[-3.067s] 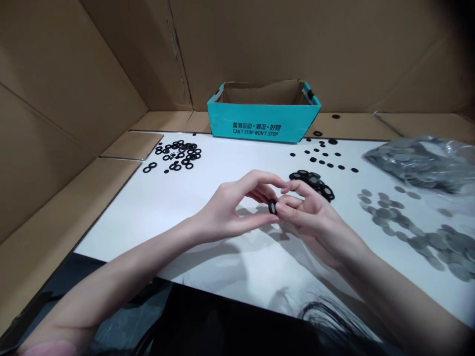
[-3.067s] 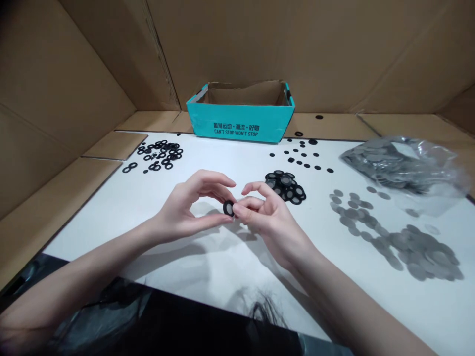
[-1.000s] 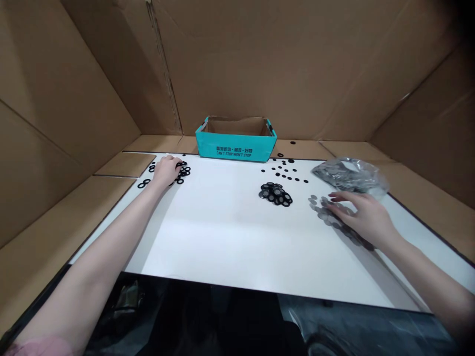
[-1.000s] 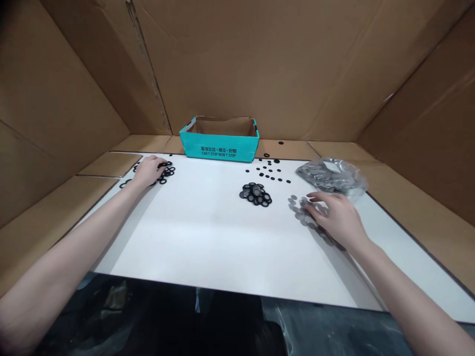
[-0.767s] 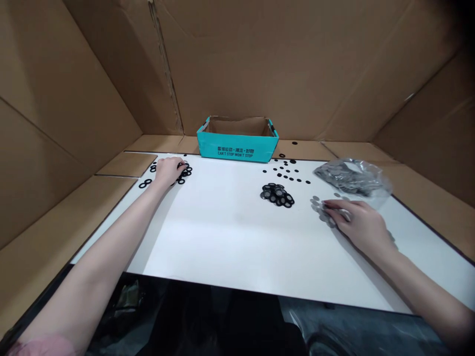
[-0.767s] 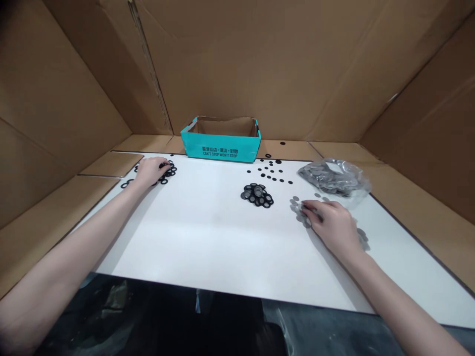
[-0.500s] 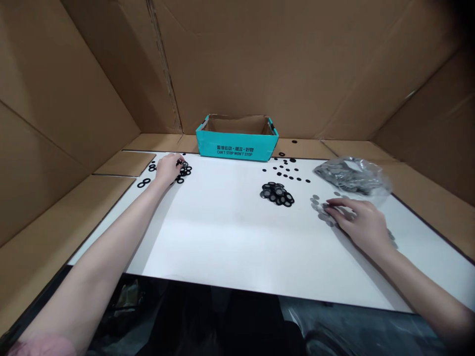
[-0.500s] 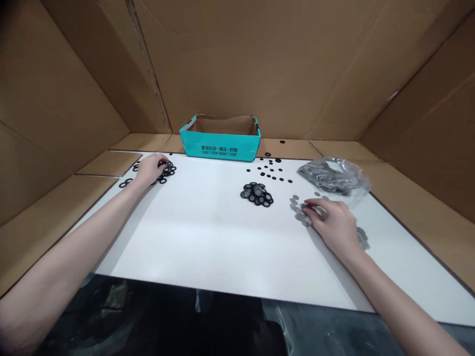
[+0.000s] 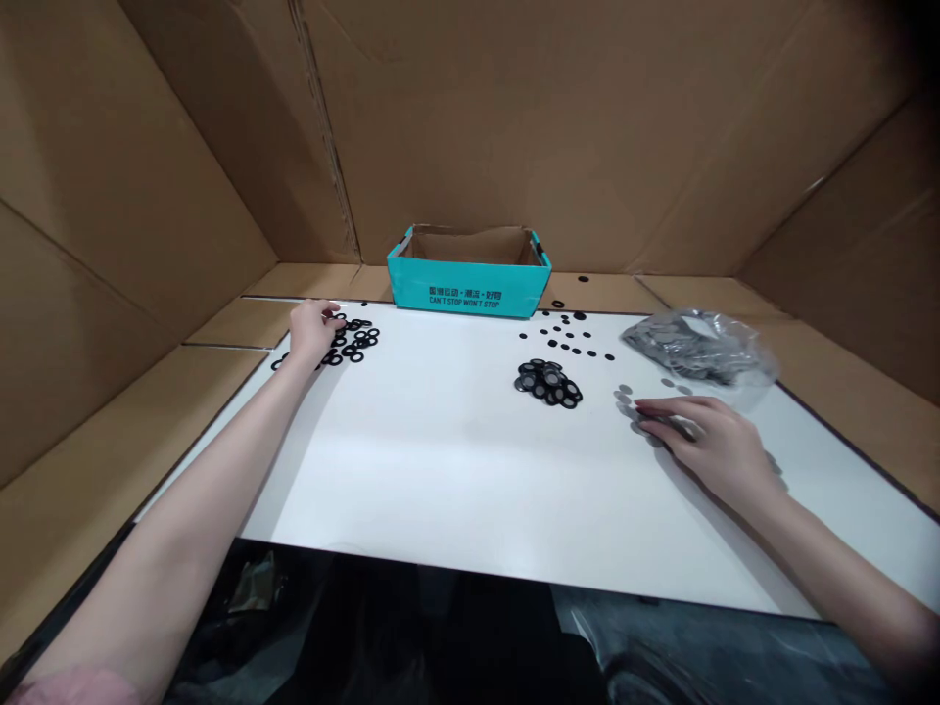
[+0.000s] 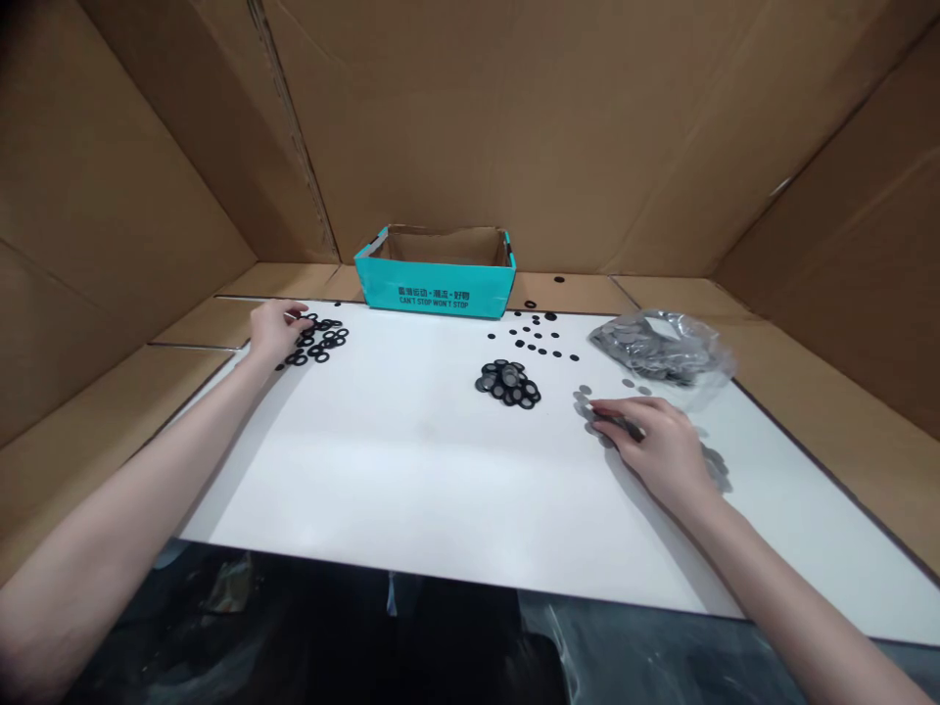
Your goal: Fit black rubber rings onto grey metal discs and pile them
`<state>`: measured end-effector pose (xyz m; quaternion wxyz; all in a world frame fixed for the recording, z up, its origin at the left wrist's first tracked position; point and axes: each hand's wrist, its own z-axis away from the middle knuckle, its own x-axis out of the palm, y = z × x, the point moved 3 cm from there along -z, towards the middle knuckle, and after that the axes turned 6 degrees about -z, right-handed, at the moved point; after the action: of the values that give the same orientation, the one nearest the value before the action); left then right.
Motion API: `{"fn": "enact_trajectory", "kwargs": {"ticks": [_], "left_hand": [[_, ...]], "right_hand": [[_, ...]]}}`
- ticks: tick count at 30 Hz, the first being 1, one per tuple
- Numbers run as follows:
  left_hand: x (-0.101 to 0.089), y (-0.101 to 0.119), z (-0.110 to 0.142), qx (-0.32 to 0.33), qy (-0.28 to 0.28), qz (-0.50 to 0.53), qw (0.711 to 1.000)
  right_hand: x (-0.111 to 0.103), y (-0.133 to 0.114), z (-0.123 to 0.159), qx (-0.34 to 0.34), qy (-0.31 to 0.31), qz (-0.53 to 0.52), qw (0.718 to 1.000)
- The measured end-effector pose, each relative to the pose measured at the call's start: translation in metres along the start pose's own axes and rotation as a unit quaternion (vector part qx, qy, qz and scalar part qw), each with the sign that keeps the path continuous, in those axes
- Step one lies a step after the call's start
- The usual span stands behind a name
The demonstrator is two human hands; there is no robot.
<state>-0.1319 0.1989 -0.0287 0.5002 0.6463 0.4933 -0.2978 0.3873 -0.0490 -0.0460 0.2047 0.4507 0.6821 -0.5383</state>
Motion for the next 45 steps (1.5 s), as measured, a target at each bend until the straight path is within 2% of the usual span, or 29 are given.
{"fn": "enact_trajectory", "kwargs": {"ticks": [5,10,13,17,18,21,25,27,30,36,45], "left_hand": [[-0.017,0.001,0.01,-0.012,0.024,0.03,0.999],[-0.03,0.017,0.023,-0.006,0.048,0.09,0.995],[-0.034,0.035,0.035,0.013,0.025,0.154,0.988],[-0.038,0.069,0.06,0.058,-0.045,0.242,0.968],[-0.04,0.08,0.068,0.076,-0.068,0.272,0.957],[-0.042,0.113,0.096,0.135,-0.173,0.44,0.871],[-0.04,0.144,0.131,0.157,-0.282,0.522,0.789],[-0.037,0.153,0.145,0.16,-0.324,0.543,0.758],[-0.032,0.157,0.158,0.162,-0.355,0.56,0.731],[-0.03,0.158,0.168,0.171,-0.376,0.562,0.717],[-0.034,0.162,0.177,0.202,-0.339,0.55,0.736]], "right_hand": [[-0.003,-0.003,-0.002,0.037,0.013,-0.044,0.998],[-0.011,-0.01,-0.006,0.083,0.042,-0.067,0.993],[-0.015,-0.014,-0.012,0.097,0.069,-0.092,0.989],[-0.011,-0.038,-0.02,0.1,0.107,-0.233,0.961],[-0.007,-0.05,-0.021,0.094,0.109,-0.275,0.951],[0.012,-0.094,-0.019,0.048,0.065,-0.382,0.921],[0.04,-0.153,-0.012,-0.038,0.008,-0.449,0.893],[0.051,-0.171,-0.009,-0.067,-0.019,-0.463,0.884],[0.059,-0.182,-0.006,-0.092,-0.025,-0.468,0.879],[0.065,-0.176,-0.003,-0.085,-0.015,-0.454,0.887],[0.065,-0.179,0.002,-0.117,-0.007,-0.419,0.9]]}}
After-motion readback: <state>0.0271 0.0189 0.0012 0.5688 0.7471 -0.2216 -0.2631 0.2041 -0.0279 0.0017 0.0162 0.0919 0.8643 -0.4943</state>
